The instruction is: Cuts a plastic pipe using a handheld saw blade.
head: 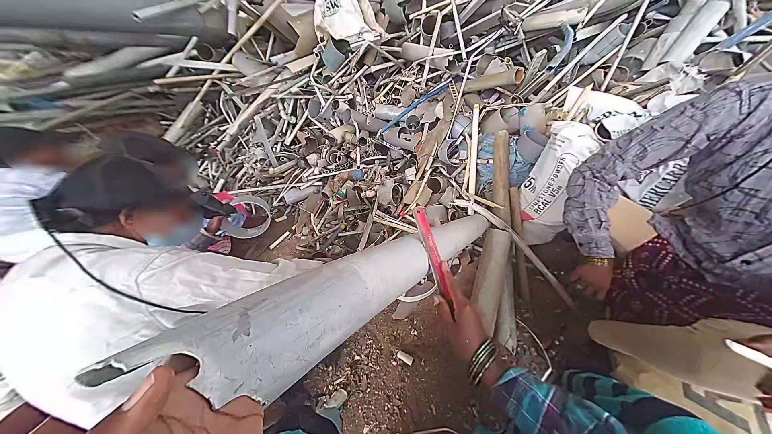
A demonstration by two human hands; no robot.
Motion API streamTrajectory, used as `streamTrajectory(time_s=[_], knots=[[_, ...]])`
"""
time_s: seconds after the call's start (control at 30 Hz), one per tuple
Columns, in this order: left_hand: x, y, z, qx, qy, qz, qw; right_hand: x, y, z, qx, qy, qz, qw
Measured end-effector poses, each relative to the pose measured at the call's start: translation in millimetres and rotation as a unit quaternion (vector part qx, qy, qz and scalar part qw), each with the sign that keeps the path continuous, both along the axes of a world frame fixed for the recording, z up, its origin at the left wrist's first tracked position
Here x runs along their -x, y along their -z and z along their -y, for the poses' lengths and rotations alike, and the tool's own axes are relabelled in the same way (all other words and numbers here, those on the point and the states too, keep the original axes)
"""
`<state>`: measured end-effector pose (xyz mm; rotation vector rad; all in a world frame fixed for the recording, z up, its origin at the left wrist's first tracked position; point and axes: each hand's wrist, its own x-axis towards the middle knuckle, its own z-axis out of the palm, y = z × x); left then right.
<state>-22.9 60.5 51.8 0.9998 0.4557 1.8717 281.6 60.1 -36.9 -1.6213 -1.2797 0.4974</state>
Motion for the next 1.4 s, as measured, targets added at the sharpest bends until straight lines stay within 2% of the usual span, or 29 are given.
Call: streamTrajectory(time_s=[0.07,0.1,0.17,0.2,0.27,0.3,0.33,0.37,0.43,0.5,0.53,0.6,0.67,0.73,0.77,0.8,0.83,0.87,0.93,0.97,1.03,1.1,1.17,1.2,1.23,1.27,1.3,1.33,1.4], knots=[[-2,3,4,0.003,0.003,0.003,1.000,25,0,18,-0.174,-0.040,0.095,0.979],[-1,6,3,0.000,0.009,0.001,1.000,30,1,22,-0.218,-0.048,0.125,0.967],[-2,7,1,-0.012,0.002,-0.013,1.000,25,11,15,-0.232,-0.014,0.145,0.962],[-12,-3,7,-0.005,-0.018,-0.011,1.000,17,16,10,-0.188,0.004,0.131,0.973],[-65,-62,34,0.087,-0.115,0.008,0.990,-2,9,-2,-0.006,0.029,0.053,0.998],[-85,-87,43,0.122,-0.139,0.013,0.983,-10,2,-9,0.073,0.032,0.023,0.997],[-93,-97,49,0.130,-0.134,0.007,0.982,-12,-5,-11,0.102,0.026,0.012,0.994],[-95,-100,51,0.124,-0.126,0.000,0.984,-5,-11,-7,0.077,0.014,0.009,0.997],[-96,-99,53,0.109,-0.119,-0.009,0.987,26,-18,15,-0.095,-0.027,0.057,0.994],[-99,-97,55,0.102,-0.116,0.005,0.988,56,-28,39,-0.240,-0.083,0.123,0.959],[-100,-97,58,0.103,-0.113,0.009,0.988,66,-31,48,-0.284,-0.086,0.146,0.944],[-104,-99,60,0.109,-0.116,0.019,0.987,63,-27,46,-0.298,-0.057,0.178,0.936],[-105,-99,60,0.110,-0.123,0.023,0.986,42,-16,30,-0.211,-0.009,0.153,0.965],[-103,-99,58,0.118,-0.134,0.022,0.984,14,-20,12,-0.007,0.009,0.075,0.997],[-102,-98,58,0.123,-0.136,0.026,0.983,3,-24,6,0.074,0.005,0.045,0.996],[-102,-98,58,0.128,-0.135,0.034,0.982,0,-25,5,0.091,-0.004,0.027,0.995],[-103,-99,59,0.131,-0.134,0.037,0.982,7,-26,10,0.050,-0.020,0.020,0.998],[-106,-101,61,0.132,-0.129,0.038,0.982,22,-28,21,-0.036,-0.041,0.027,0.998],[-109,-102,66,0.134,-0.122,0.032,0.983,56,-34,47,-0.209,-0.090,0.100,0.969],[-110,-102,67,0.136,-0.124,0.029,0.982,68,-37,57,-0.263,-0.099,0.135,0.950],[-110,-100,67,0.142,-0.132,0.025,0.981,73,-31,55,-0.302,-0.067,0.175,0.935],[-107,-98,67,0.148,-0.138,0.021,0.979,56,-16,36,-0.242,-0.016,0.160,0.957],[-103,-96,65,0.158,-0.149,0.022,0.976,23,-21,17,-0.021,-0.001,0.092,0.996],[-100,-94,63,0.160,-0.149,0.022,0.976,3,-27,6,0.101,-0.009,0.062,0.993],[-98,-93,62,0.162,-0.146,0.020,0.976,-10,-31,-1,0.178,-0.022,0.042,0.983],[-96,-92,62,0.164,-0.145,0.019,0.976,-12,-33,0,0.194,-0.039,0.029,0.980],[-96,-92,61,0.163,-0.145,0.017,0.976,-4,-33,8,0.144,-0.054,0.026,0.988],[-96,-92,60,0.160,-0.147,0.015,0.976,11,-29,20,0.036,-0.066,0.040,0.996],[-96,-91,59,0.159,-0.154,0.005,0.975,42,-18,42,-0.158,-0.100,0.091,0.978]])
